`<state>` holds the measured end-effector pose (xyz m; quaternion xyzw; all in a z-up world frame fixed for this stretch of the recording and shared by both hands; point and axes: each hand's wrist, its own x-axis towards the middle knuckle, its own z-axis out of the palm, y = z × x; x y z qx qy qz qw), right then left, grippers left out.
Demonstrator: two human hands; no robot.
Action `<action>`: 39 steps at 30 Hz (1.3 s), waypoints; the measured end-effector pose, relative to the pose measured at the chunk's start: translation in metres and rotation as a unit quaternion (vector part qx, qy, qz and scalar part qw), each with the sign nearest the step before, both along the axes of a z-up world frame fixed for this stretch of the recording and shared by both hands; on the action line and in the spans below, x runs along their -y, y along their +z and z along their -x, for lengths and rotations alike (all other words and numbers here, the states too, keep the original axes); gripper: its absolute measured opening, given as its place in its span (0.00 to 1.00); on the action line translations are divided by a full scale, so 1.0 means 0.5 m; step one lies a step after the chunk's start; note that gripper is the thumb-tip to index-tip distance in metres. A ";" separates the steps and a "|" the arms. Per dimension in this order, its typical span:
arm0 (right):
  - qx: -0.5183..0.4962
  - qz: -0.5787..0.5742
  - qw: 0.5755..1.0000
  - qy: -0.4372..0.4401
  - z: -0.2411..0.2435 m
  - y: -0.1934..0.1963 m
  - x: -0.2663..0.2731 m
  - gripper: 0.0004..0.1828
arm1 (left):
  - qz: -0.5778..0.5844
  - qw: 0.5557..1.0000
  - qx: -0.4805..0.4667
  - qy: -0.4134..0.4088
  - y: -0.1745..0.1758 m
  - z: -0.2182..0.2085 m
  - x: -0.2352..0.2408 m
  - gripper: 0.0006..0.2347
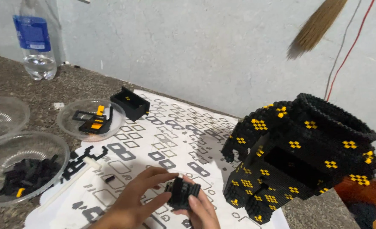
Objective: Assembling a complex toy figure using small interlocking plastic blocks on a workspace
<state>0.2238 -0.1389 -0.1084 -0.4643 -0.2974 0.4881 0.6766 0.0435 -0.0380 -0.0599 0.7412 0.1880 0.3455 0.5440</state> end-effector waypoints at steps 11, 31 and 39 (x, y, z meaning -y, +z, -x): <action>-0.005 0.053 0.998 -0.015 0.019 0.039 0.002 0.41 | -0.012 1.000 -0.006 -0.002 -0.005 -0.003 0.006 0.18; -0.033 0.100 0.994 -0.036 0.026 0.047 0.000 0.36 | -0.048 0.998 0.000 -0.028 0.008 0.009 0.008 0.22; -0.034 0.072 0.997 -0.004 0.014 0.031 -0.006 0.40 | -0.088 0.994 -0.037 -0.052 -0.009 0.005 -0.008 0.22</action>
